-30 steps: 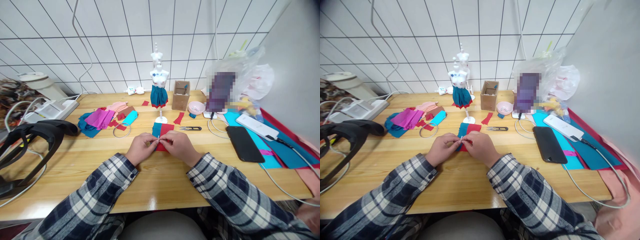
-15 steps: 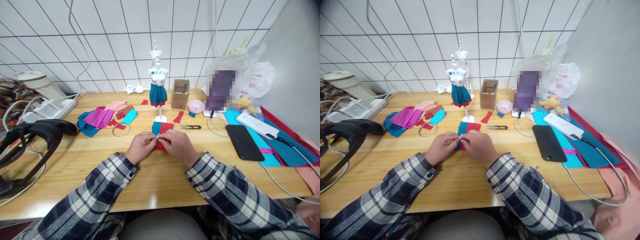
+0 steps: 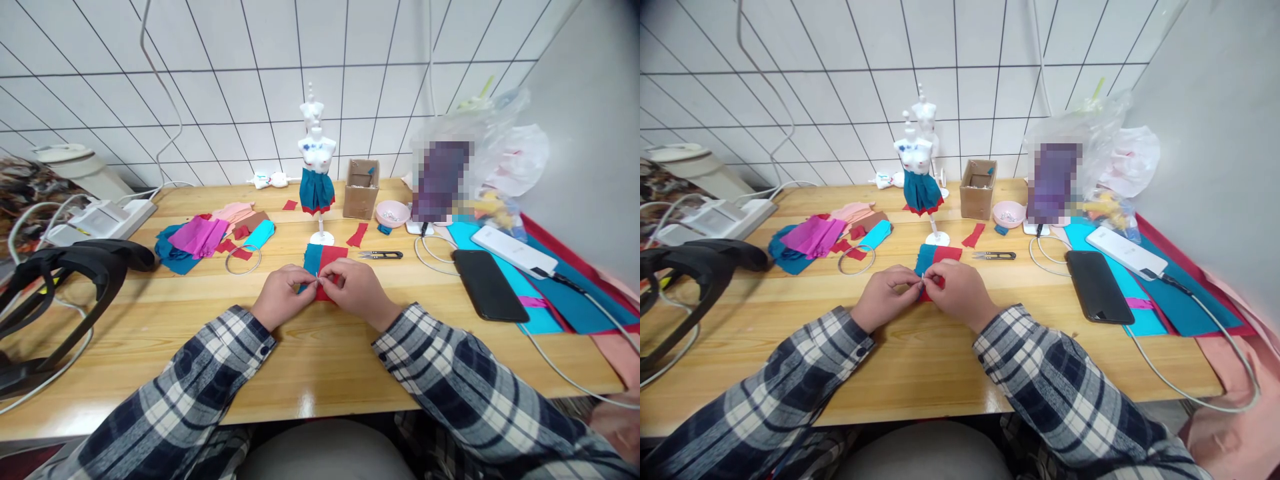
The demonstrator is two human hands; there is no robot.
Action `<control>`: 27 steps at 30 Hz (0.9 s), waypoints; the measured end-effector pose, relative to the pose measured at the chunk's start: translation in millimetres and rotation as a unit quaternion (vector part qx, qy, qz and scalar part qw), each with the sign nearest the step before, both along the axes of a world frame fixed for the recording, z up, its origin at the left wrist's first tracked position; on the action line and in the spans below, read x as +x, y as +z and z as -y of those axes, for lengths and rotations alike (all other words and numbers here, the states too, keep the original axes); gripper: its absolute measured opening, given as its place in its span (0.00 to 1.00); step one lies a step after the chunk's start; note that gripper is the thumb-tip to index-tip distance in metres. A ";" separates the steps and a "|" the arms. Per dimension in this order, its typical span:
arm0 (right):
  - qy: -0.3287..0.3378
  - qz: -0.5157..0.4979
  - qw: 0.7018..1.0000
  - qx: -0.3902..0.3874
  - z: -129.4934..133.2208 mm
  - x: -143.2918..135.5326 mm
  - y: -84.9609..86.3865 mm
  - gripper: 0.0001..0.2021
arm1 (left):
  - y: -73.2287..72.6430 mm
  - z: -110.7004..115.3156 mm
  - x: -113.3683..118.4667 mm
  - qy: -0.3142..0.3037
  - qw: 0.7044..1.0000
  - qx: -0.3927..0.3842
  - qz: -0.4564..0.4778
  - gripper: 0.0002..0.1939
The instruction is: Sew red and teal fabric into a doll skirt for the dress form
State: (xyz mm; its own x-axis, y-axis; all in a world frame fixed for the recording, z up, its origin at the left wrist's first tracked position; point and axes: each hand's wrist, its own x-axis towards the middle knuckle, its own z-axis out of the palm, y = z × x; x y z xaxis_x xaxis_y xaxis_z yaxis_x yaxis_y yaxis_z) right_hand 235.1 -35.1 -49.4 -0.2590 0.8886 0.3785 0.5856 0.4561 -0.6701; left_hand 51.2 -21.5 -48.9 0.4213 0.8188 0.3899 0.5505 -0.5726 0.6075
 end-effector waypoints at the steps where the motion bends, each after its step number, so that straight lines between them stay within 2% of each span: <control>1: 0.003 -0.014 1.000 -0.009 -0.7 0.2 0.2 0.03 | 0.2 -0.2 -0.1 0.000 1.000 -0.001 0.003 0.08; 6: -0.003 -0.087 0.993 -0.079 -3.9 0.0 -0.9 0.04 | 1.1 -1.8 -2.6 -0.009 1.000 -0.011 0.023 0.07; 9: 0.001 -0.197 0.965 -0.170 -5.8 -1.0 -1.0 0.03 | 2.5 -1.9 -4.4 -0.040 0.999 -0.014 0.028 0.07; 11: 0.029 -0.296 0.921 -0.252 -7.1 -1.2 0.7 0.05 | 4.0 -1.4 -4.8 -0.075 0.997 -0.010 0.022 0.07; 14: 0.060 -0.419 0.835 -0.352 -8.3 -0.2 5.4 0.10 | 5.1 -0.7 -4.1 -0.119 0.993 -0.004 0.015 0.08; 16: 0.056 -0.485 0.783 -0.386 -8.3 1.4 8.3 0.13 | 4.1 -0.6 -3.3 -0.133 0.991 -0.017 0.018 0.09; 18: 0.041 -0.529 0.750 -0.396 -8.4 3.8 10.4 0.15 | 1.8 -0.9 -2.8 -0.144 0.988 -0.042 0.027 0.09; 19: 0.029 -0.539 0.747 -0.389 -9.3 5.6 11.3 0.16 | 0.4 -1.2 -2.6 -0.151 0.987 -0.053 0.032 0.09; 21: -0.003 -0.535 0.768 -0.352 -14.8 10.8 13.5 0.17 | -2.1 -1.8 -2.6 -0.159 0.984 -0.062 0.041 0.09; 24: -0.053 -0.494 0.831 -0.250 -37.7 24.1 21.1 0.17 | -3.3 -2.7 -2.9 -0.163 0.984 -0.047 0.051 0.09; 27: -0.098 -0.423 0.894 -0.113 -78.1 42.3 34.6 0.13 | -1.5 -2.5 -4.1 -0.160 0.986 -0.029 0.049 0.09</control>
State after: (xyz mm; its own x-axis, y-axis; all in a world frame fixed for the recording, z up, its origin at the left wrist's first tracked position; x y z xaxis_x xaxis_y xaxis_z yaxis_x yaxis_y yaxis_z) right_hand 277.4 43.0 -14.7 0.2038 0.9639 0.1711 -0.1193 0.1979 -0.9729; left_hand 47.1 -19.0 -50.4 0.6234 0.6730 0.3980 0.2847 -0.6695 0.6861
